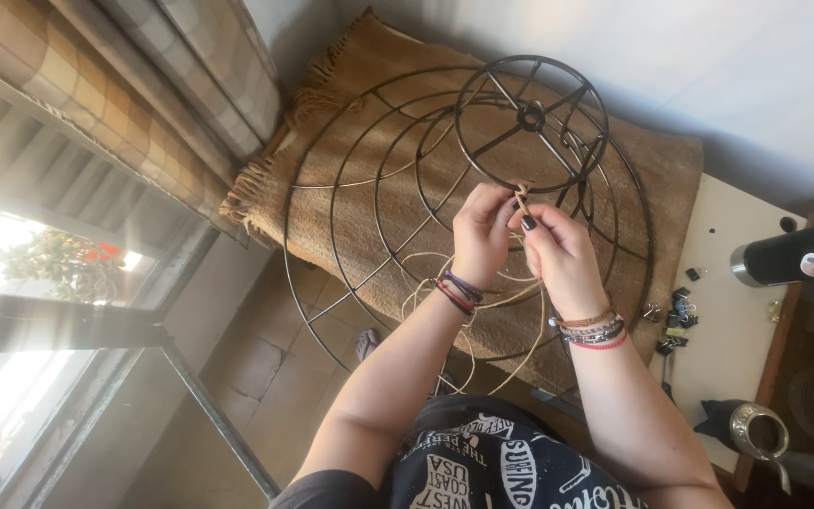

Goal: The person measures and cuts a length of rope, then wraps it around the top ring of a wire lampshade frame. They secure the rope with a knot and use binder clips to hold it in place while continuing to wrap.

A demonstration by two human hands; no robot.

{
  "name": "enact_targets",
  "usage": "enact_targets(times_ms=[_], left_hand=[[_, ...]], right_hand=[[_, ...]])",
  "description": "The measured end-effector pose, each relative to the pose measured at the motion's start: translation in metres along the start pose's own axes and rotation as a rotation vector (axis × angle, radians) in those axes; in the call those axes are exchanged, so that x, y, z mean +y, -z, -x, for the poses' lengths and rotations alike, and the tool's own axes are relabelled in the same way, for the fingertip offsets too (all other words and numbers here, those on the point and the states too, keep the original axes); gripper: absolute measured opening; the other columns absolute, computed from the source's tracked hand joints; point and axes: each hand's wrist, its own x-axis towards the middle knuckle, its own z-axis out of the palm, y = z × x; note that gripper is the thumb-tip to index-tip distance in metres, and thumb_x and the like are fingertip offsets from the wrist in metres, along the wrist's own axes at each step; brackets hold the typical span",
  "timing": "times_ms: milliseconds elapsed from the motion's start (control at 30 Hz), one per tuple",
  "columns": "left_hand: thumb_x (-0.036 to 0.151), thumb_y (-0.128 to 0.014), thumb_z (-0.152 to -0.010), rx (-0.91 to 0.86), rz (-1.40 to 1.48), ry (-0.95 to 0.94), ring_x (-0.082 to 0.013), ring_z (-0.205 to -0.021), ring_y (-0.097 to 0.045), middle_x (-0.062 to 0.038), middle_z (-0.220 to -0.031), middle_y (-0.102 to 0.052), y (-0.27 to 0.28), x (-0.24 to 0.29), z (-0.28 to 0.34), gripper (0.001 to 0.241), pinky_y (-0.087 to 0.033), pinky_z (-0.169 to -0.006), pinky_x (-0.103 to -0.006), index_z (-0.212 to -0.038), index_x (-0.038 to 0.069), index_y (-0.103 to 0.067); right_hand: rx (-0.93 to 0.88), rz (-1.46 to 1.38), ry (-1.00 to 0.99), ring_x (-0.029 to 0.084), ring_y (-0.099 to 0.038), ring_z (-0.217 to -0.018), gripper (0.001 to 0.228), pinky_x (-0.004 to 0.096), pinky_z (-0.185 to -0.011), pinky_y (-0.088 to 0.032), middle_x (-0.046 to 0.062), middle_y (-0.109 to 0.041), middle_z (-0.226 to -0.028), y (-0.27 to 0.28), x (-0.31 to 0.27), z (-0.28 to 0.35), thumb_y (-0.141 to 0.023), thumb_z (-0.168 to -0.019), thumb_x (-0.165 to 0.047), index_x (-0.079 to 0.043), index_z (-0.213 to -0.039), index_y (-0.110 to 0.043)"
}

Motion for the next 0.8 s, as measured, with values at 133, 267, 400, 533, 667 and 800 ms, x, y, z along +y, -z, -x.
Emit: enact_targets(times_ms=[133,267,400,533,667,800], left_hand=[[0.008,-0.071,-0.098,0.004,0.101,-0.017,-0.0215,-0.095,-0.068,-0.009,-0.092,-0.066,-0.003,-0.008,0.001,0.014,-0.056,-0.088,-0.0364,-0.111,0.007,-0.075],[0.008,-0.070,-0.099,0.021,0.238,0.007,-0.0123,-0.094,-0.060,-0.007,-0.089,-0.062,-0.005,0.007,0.000,0.016,-0.052,-0.090,-0.0330,-0.114,0.006,-0.075],[0.008,-0.070,-0.098,0.029,0.281,0.010,-0.0117,-0.093,-0.059,-0.007,-0.088,-0.062,-0.010,0.007,-0.001,0.017,-0.051,-0.090,-0.0321,-0.115,0.006,-0.075],[0.007,-0.072,-0.097,0.026,0.268,0.009,-0.0142,-0.091,-0.062,-0.009,-0.090,-0.064,-0.009,0.002,-0.001,0.018,-0.051,-0.087,-0.0315,-0.115,0.005,-0.075],[0.007,-0.074,-0.096,0.049,0.295,0.091,-0.0106,-0.086,-0.065,-0.010,-0.096,-0.071,-0.012,-0.008,0.005,0.020,-0.055,-0.079,-0.0299,-0.116,0.003,-0.073],[0.004,-0.072,-0.097,0.088,0.232,0.147,-0.0105,-0.068,-0.065,-0.007,-0.082,-0.070,-0.014,-0.027,0.012,0.012,-0.057,-0.063,-0.0270,-0.109,0.001,-0.070]], right_hand=[[-0.007,-0.009,-0.006,0.003,-0.037,-0.042,0.019,0.016,-0.041,-0.031,-0.002,-0.034,-0.047,0.001,0.000,0.001,-0.050,-0.107,-0.009,0.000,-0.106,-0.066],[-0.024,-0.015,0.002,0.003,-0.037,-0.041,0.020,0.015,-0.039,-0.031,-0.002,-0.035,-0.046,0.006,0.014,-0.002,-0.048,-0.107,-0.008,0.000,-0.106,-0.066],[-0.024,-0.073,-0.017,0.002,-0.035,-0.041,0.020,0.015,-0.039,-0.030,-0.003,-0.033,-0.047,0.001,0.007,-0.002,-0.048,-0.107,-0.010,0.000,-0.107,-0.065],[-0.024,0.033,0.066,0.003,-0.036,-0.038,0.021,0.015,-0.038,-0.031,-0.003,-0.035,-0.046,0.004,-0.001,-0.002,-0.047,-0.108,-0.009,0.000,-0.106,-0.066],[-0.030,0.208,0.169,0.005,-0.042,-0.039,0.021,0.016,-0.040,-0.034,-0.002,-0.042,-0.044,0.014,0.007,-0.003,-0.049,-0.108,-0.010,-0.002,-0.104,-0.068],[0.115,0.508,0.380,0.020,-0.062,-0.066,0.017,0.031,-0.066,-0.050,0.011,-0.071,-0.079,0.018,0.029,-0.012,-0.057,-0.107,-0.003,-0.006,-0.103,-0.073]])
